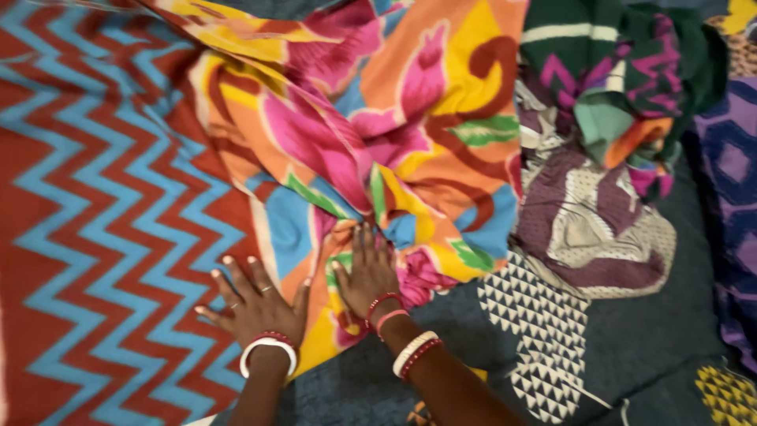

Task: The person folds a large colorful patterned cloth on a bed. They smooth the fabric, fold it in half, and then fold it again into a smaller rectangle, adjusting the edges to align them neatly.

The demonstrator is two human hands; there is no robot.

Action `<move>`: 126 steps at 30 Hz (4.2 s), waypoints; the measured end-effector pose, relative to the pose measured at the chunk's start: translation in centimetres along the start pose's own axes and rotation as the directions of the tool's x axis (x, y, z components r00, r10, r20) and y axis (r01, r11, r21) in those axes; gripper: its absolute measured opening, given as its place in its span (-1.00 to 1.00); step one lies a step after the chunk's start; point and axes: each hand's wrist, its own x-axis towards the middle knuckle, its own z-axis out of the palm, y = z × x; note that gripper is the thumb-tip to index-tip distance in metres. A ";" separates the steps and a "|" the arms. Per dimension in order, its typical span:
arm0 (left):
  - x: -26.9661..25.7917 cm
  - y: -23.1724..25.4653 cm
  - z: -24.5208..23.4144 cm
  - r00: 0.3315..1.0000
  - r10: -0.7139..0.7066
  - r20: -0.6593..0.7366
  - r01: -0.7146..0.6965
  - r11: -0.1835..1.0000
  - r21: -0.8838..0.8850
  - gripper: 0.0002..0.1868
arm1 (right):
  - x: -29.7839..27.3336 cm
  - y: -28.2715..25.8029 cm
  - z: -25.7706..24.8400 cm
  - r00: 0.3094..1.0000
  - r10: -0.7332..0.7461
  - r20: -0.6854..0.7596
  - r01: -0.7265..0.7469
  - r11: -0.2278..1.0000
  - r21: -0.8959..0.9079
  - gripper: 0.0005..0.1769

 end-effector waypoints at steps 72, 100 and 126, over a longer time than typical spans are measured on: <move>-7.4 7.9 -1.8 0.785 0.207 0.583 -0.253 0.967 -0.003 -0.05 | -6.9 15.4 -10.5 0.985 0.086 -0.150 -0.068 0.990 0.126 -0.53; -11.8 8.8 1.9 0.973 0.060 0.225 0.046 0.899 -0.435 -0.46 | -9.4 15.3 -15.7 0.975 -0.173 -0.139 0.210 0.920 0.331 -0.49; -12.3 22.2 -9.7 0.821 0.508 -0.260 -0.528 0.506 -0.682 -0.16 | -0.4 18.0 -18.6 0.990 0.036 -0.135 0.100 0.499 0.861 -0.74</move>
